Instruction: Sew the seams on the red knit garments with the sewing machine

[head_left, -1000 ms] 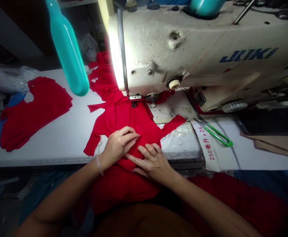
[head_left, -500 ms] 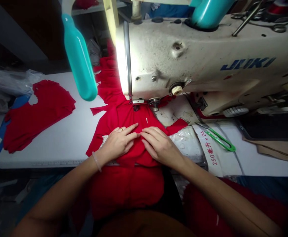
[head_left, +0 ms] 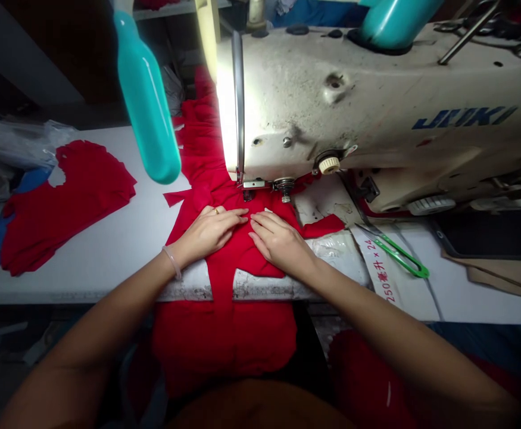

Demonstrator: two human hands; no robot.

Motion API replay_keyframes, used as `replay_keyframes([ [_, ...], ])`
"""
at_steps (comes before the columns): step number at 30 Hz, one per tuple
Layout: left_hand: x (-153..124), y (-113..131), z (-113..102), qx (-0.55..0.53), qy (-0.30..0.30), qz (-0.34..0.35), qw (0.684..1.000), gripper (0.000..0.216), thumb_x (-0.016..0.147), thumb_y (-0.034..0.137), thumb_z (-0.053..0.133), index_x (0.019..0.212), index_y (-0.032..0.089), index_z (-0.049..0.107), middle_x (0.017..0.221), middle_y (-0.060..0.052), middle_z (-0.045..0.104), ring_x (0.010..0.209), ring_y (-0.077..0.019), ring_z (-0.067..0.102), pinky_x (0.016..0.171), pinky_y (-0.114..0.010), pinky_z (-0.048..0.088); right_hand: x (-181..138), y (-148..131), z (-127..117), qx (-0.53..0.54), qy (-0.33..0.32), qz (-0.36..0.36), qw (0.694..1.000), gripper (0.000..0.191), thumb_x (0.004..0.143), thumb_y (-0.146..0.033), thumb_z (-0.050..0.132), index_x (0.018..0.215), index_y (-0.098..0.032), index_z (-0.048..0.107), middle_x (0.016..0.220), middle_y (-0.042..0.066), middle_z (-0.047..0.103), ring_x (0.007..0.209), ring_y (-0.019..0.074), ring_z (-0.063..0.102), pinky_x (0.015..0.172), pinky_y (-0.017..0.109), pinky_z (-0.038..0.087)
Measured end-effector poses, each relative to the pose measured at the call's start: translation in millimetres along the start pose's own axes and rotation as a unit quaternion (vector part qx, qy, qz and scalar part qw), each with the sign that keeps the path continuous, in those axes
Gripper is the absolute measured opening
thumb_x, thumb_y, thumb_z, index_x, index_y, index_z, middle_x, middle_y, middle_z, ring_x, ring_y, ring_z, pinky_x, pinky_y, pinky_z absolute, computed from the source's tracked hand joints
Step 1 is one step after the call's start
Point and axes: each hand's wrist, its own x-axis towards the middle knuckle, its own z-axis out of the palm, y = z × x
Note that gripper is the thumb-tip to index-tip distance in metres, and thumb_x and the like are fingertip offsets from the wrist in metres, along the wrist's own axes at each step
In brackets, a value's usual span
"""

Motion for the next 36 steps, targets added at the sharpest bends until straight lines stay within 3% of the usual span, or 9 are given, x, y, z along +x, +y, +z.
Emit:
replay_keyframes([
  [9, 24, -23, -7, 0.022, 0.005, 0.018, 1.000, 0.033, 0.101, 0.016, 0.040, 0.123, 0.020, 0.063, 0.127, -0.008, 0.065, 0.109, -0.0217, 0.055, 0.089, -0.035, 0.036, 27, 11, 5, -0.045, -0.039, 0.028, 0.998, 0.035, 0.100, -0.022, 0.042, 0.117, -0.006, 0.068, 0.119, 0.016, 0.066, 0.110, 0.0251, 0.057, 0.097, 0.037, 0.048],
  [15, 25, -28, -18, 0.042, 0.024, -0.087, 0.995, 0.041, 0.102, 0.042, 0.042, 0.134, 0.021, 0.056, 0.135, -0.012, 0.060, 0.125, -0.0312, 0.049, 0.102, -0.049, 0.032, 24, 1, -13, 0.057, -0.099, -0.028, 0.993, 0.037, 0.102, -0.036, 0.042, 0.092, -0.016, 0.072, 0.100, 0.009, 0.067, 0.099, 0.0195, 0.057, 0.088, 0.034, 0.043],
  [17, 20, -14, -24, 0.073, -0.003, -0.142, 0.987, 0.045, 0.104, 0.044, 0.034, 0.131, 0.020, 0.061, 0.133, -0.013, 0.060, 0.115, -0.0320, 0.056, 0.090, -0.045, 0.041, 21, 9, -22, 0.071, -0.140, -0.013, 0.988, 0.041, 0.102, -0.037, 0.044, 0.081, -0.016, 0.071, 0.094, 0.008, 0.066, 0.092, 0.0188, 0.058, 0.087, 0.035, 0.044],
  [19, 17, 7, -28, 0.104, -0.040, -0.195, 0.975, 0.050, 0.104, 0.041, 0.031, 0.107, 0.014, 0.072, 0.110, -0.015, 0.068, 0.087, -0.0266, 0.063, 0.072, -0.037, 0.045, 22, 22, -28, 0.001, -0.132, 0.055, 0.990, 0.034, 0.098, -0.028, 0.049, 0.075, -0.014, 0.071, 0.093, 0.012, 0.066, 0.095, 0.0239, 0.058, 0.091, 0.042, 0.043],
  [22, 18, 33, -25, 0.153, -0.055, -0.185, 0.969, 0.042, 0.100, 0.033, 0.043, 0.077, 0.011, 0.071, 0.089, -0.014, 0.066, 0.072, -0.0237, 0.061, 0.060, -0.034, 0.042, 27, 36, -28, -0.076, -0.079, 0.121, 0.987, 0.020, 0.093, -0.021, 0.052, 0.092, -0.014, 0.071, 0.103, 0.017, 0.066, 0.108, 0.0320, 0.055, 0.097, 0.050, 0.041],
  [26, 19, 34, -9, 0.126, 0.015, -0.064, 0.990, 0.023, 0.098, 0.024, 0.047, 0.096, 0.012, 0.067, 0.111, -0.015, 0.066, 0.100, -0.0279, 0.060, 0.083, -0.039, 0.046, 30, 30, -17, 0.028, -0.106, 0.066, 0.992, 0.027, 0.098, -0.030, 0.045, 0.097, -0.015, 0.068, 0.114, 0.013, 0.063, 0.105, 0.0247, 0.058, 0.095, 0.039, 0.046],
  [29, 13, 22, -1, 0.053, 0.023, -0.074, 0.996, 0.033, 0.099, 0.035, 0.049, 0.119, 0.011, 0.060, 0.126, -0.016, 0.062, 0.113, -0.0285, 0.056, 0.092, -0.042, 0.042, 27, 22, -10, 0.025, -0.109, 0.074, 0.991, 0.029, 0.096, -0.025, 0.043, 0.098, -0.012, 0.068, 0.117, 0.016, 0.062, 0.106, 0.0253, 0.058, 0.096, 0.039, 0.045],
  [32, 9, 12, -1, 0.022, 0.008, -0.084, 0.996, 0.047, 0.100, 0.040, 0.047, 0.139, 0.015, 0.051, 0.136, -0.016, 0.055, 0.121, -0.0299, 0.051, 0.096, -0.045, 0.036, 24, 21, -7, -0.003, -0.103, 0.096, 0.990, 0.040, 0.093, -0.024, 0.044, 0.126, -0.009, 0.059, 0.135, 0.018, 0.055, 0.119, 0.0306, 0.052, 0.102, 0.046, 0.042],
  [36, 10, 3, -4, 0.009, -0.015, -0.075, 0.997, 0.047, 0.101, 0.040, 0.043, 0.143, 0.021, 0.050, 0.137, -0.016, 0.052, 0.123, -0.0306, 0.048, 0.098, -0.048, 0.030, 23, 23, -2, -0.020, -0.143, 0.108, 0.984, 0.054, 0.096, -0.032, 0.040, 0.146, -0.012, 0.045, 0.151, 0.014, 0.043, 0.134, 0.0365, 0.040, 0.109, 0.058, 0.035],
])
